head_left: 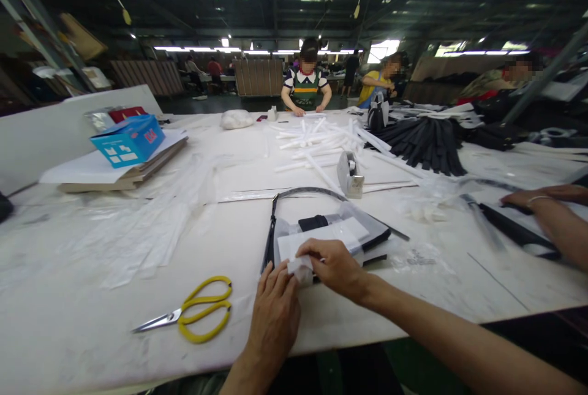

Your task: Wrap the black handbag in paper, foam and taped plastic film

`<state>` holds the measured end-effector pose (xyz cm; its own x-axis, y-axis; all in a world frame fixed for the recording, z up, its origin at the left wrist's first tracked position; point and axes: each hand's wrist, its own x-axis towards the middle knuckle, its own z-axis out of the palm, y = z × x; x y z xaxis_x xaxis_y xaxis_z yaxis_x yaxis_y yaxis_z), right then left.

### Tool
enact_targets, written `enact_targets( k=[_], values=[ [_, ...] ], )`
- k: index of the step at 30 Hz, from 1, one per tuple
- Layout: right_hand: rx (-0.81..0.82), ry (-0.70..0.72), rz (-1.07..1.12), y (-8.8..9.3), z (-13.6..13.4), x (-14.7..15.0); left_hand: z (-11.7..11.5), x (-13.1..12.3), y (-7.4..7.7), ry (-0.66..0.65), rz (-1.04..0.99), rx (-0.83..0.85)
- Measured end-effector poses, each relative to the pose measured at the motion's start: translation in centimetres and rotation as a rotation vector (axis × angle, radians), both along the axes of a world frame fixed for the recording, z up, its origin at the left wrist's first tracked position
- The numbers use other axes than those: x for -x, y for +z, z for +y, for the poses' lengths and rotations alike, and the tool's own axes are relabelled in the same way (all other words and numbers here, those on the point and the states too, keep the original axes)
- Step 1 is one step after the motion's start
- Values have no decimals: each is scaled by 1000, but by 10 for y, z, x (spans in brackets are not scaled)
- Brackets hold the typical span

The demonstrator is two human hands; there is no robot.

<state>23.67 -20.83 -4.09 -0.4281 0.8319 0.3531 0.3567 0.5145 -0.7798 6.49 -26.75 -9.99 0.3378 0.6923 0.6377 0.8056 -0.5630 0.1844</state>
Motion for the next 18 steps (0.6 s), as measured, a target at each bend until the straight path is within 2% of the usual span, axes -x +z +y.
enact_targets(
  k=[3,7,9,12,14,18],
  values=[
    [303,-36,-6,6,30,5,1,-5,3,68,-109,110],
    [575,-10,-59,0,57,10,16,-19,2,221,-221,89],
    [571,-16,-140,-4,67,11,24,-25,1,282,-230,39],
    [375,-7,-243,-10,79,12,31,-30,1,328,-195,-46],
    [305,-33,-277,-13,85,12,34,-30,2,341,-189,-64],
    [416,-77,-315,-17,94,9,38,-25,1,355,-230,12]
  ],
)
